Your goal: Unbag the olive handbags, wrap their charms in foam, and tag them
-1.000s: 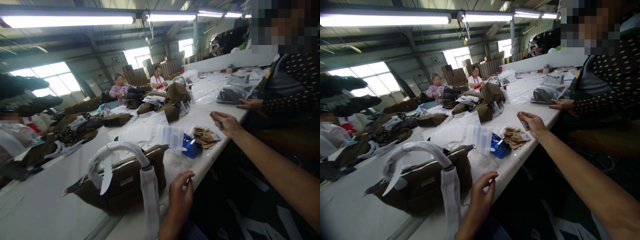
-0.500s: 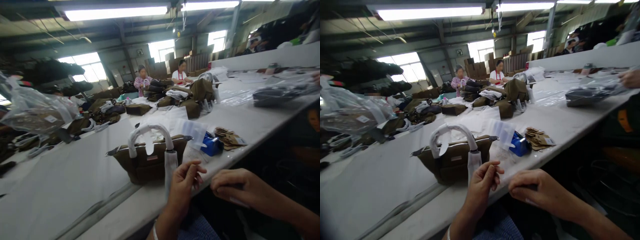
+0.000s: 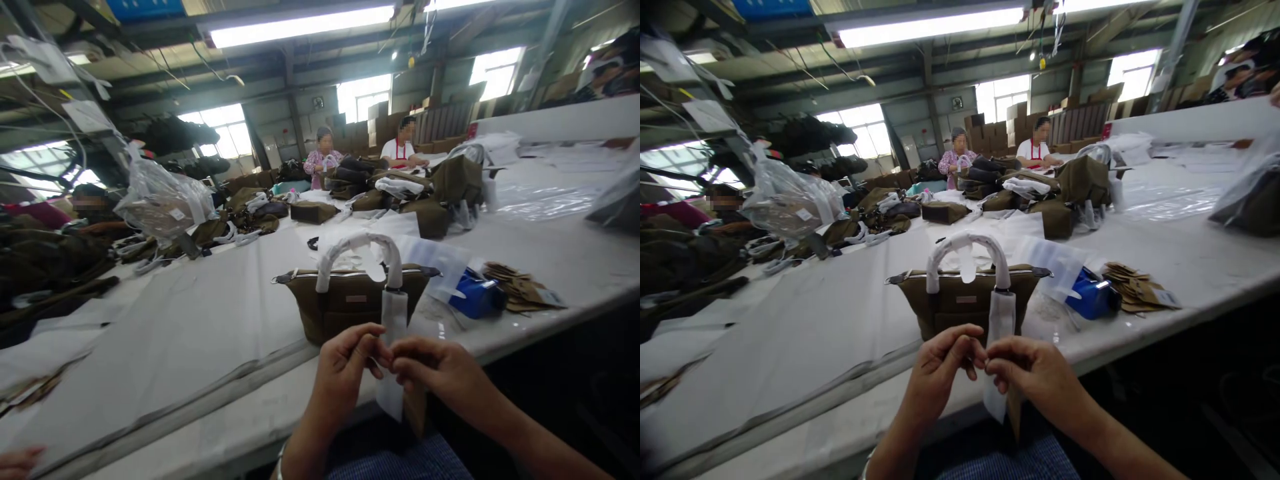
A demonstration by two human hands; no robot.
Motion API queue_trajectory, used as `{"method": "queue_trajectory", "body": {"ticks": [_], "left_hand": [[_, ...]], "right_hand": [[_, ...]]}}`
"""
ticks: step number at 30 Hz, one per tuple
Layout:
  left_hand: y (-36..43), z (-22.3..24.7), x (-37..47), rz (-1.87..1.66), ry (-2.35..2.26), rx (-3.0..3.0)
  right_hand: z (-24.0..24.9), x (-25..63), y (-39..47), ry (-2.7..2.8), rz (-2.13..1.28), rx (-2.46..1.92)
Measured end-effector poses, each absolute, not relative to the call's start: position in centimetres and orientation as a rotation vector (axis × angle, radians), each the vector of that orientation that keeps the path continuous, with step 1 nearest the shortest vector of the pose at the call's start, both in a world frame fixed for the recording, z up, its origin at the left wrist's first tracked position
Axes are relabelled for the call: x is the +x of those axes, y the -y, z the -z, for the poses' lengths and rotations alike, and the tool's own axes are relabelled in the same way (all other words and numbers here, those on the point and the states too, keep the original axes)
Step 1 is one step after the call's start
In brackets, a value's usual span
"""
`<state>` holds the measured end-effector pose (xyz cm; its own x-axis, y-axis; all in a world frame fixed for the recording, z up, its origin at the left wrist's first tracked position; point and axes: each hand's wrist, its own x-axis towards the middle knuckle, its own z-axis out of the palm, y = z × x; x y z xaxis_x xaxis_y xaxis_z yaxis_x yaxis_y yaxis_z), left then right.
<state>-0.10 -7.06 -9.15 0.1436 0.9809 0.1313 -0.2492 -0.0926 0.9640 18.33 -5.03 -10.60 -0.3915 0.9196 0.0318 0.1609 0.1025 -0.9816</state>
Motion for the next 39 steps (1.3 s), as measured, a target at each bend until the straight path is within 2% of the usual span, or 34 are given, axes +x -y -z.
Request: {"method": "queue_trajectory", "body": {"ticks": [4, 8, 10, 12, 17, 24, 31, 35, 39], "left_hand": [[5.5, 8.2, -4.5, -1.410, -1.016, 1.309], [1.9, 6.9, -8.6, -1.716, -1.466, 1.553], [0.0, 6.3, -9.7, -1.577, -1.544, 1.720], [-1.4, 5.9, -10.2, -1.367, -1.490, 1.809], [-3.5, 5.1, -10.7, -1.127, -1.410, 1.832], [-5.1, 3.2, -11.4, -0.875, -1.301, 1.899], [-3.5, 2.7, -11.8, -1.034, -1.431, 1.958], [-1.2, 3.8, -13.0, -1.212, -1.602, 1.998], [0.9, 5.5, -13.6, -1.310, -1.704, 2.086]], "right_hand": [[9.0, 16.9, 3.1, 1.544, -1.201, -1.136], [7.2, 14.7, 0.2, 1.571, -0.591, -1.255], [6.5, 13.3, -1.5, 1.656, -0.311, -1.290], [6.3, 11.9, -3.0, 1.733, -0.201, -1.314], [6.8, 9.1, -5.1, 1.811, -0.335, -1.269], [6.3, 7.2, -5.6, 1.780, -0.711, -1.064], [5.7, 8.6, -5.4, 1.889, -0.881, -1.038], [6.1, 10.5, -4.2, 1.975, -0.767, -1.058], [6.8, 11.9, -2.4, 2.011, -0.911, -1.016]]}}
